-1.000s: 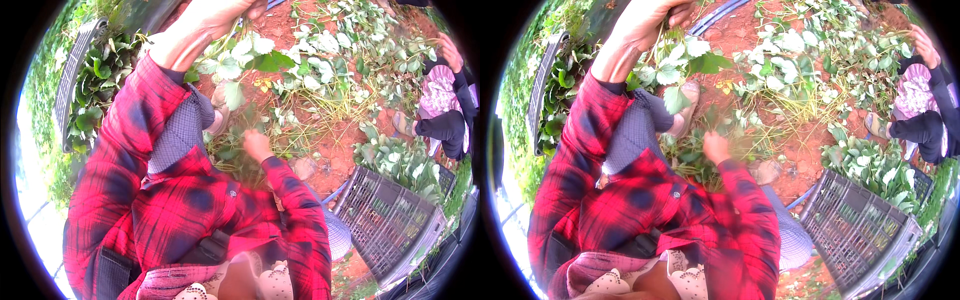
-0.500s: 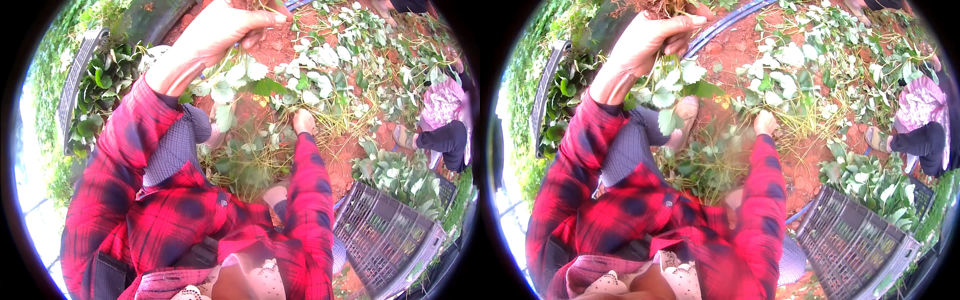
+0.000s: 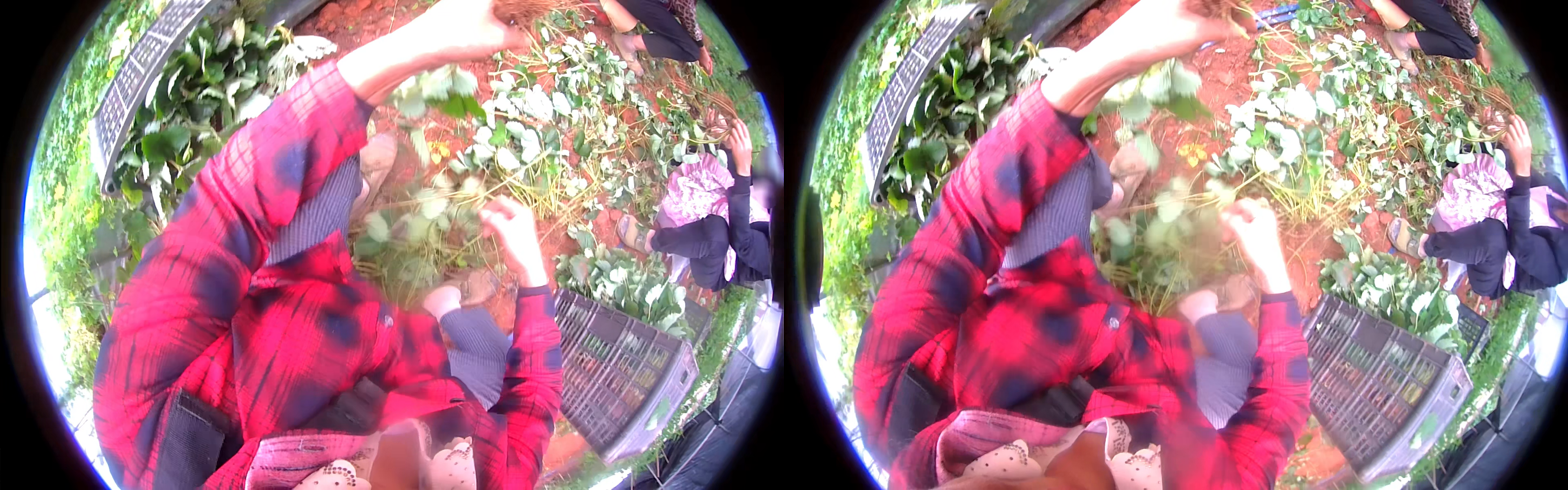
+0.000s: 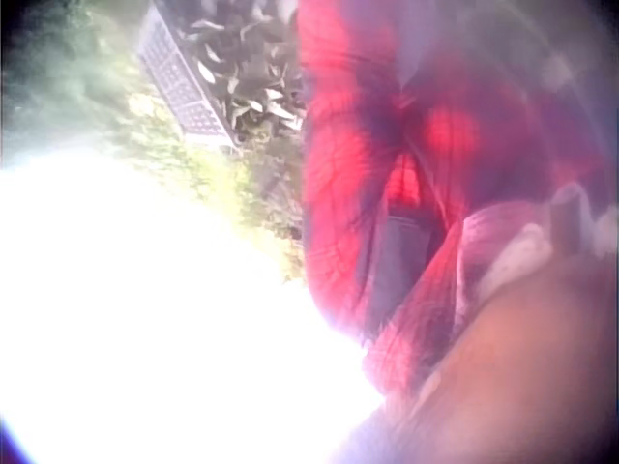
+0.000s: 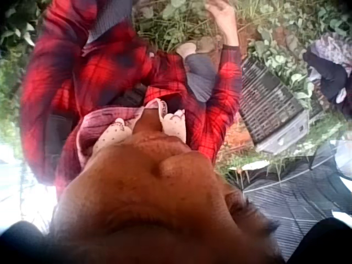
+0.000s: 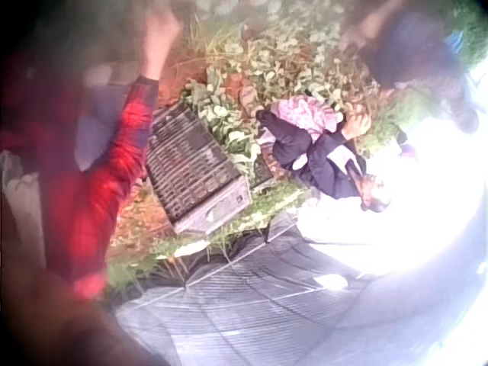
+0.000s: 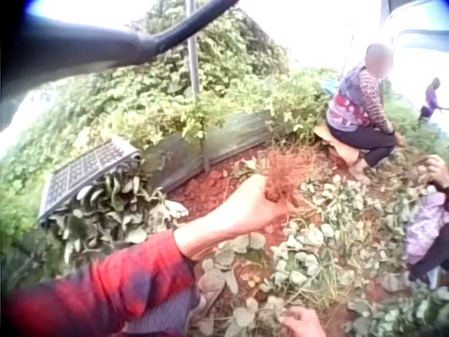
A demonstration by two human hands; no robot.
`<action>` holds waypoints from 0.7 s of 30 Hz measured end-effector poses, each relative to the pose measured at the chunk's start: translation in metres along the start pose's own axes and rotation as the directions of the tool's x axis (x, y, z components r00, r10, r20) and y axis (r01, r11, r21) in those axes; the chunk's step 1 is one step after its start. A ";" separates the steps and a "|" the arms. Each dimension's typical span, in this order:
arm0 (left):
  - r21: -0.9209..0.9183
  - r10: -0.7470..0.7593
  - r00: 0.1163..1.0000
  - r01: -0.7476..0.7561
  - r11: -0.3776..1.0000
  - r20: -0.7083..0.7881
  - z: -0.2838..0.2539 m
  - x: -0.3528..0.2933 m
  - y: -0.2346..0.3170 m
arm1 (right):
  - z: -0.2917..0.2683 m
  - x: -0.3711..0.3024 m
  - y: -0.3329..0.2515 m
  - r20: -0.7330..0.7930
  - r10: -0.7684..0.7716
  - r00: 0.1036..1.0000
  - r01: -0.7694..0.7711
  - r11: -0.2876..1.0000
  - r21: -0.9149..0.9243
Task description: The person sits on the ground in a garden and sorts through a pile of harvested leafy green plants. They pick up bunches of plants, separate them, and place them into a black plastic crate nearby.
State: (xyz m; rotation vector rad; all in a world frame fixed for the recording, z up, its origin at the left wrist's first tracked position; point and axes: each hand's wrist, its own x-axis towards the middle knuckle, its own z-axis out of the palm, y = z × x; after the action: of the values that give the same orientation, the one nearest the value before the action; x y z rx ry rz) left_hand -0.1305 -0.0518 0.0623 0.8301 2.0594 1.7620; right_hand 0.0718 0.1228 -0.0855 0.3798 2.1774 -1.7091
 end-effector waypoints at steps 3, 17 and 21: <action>0.331 0.306 0.951 -0.276 0.902 -0.043 -0.006 -0.003 -0.013 | -0.014 -0.015 -0.003 -0.108 0.055 0.993 -0.051 0.998 0.040; -0.076 -0.017 0.990 0.028 0.997 0.137 0.011 -0.006 -0.012 | -0.017 -0.084 -0.089 -0.467 -0.080 0.881 0.120 0.991 0.058; -0.230 -0.025 0.940 0.109 0.967 0.339 0.027 -0.019 -0.006 | -0.020 -0.078 -0.093 -0.473 -0.072 0.878 0.100 0.994 0.035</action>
State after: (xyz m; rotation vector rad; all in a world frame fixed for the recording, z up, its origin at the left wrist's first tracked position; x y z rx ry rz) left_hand -0.1014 -0.0423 0.0490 0.8991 1.5959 1.6625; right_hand 0.1016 0.1199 0.0336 0.8008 2.5109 -1.8856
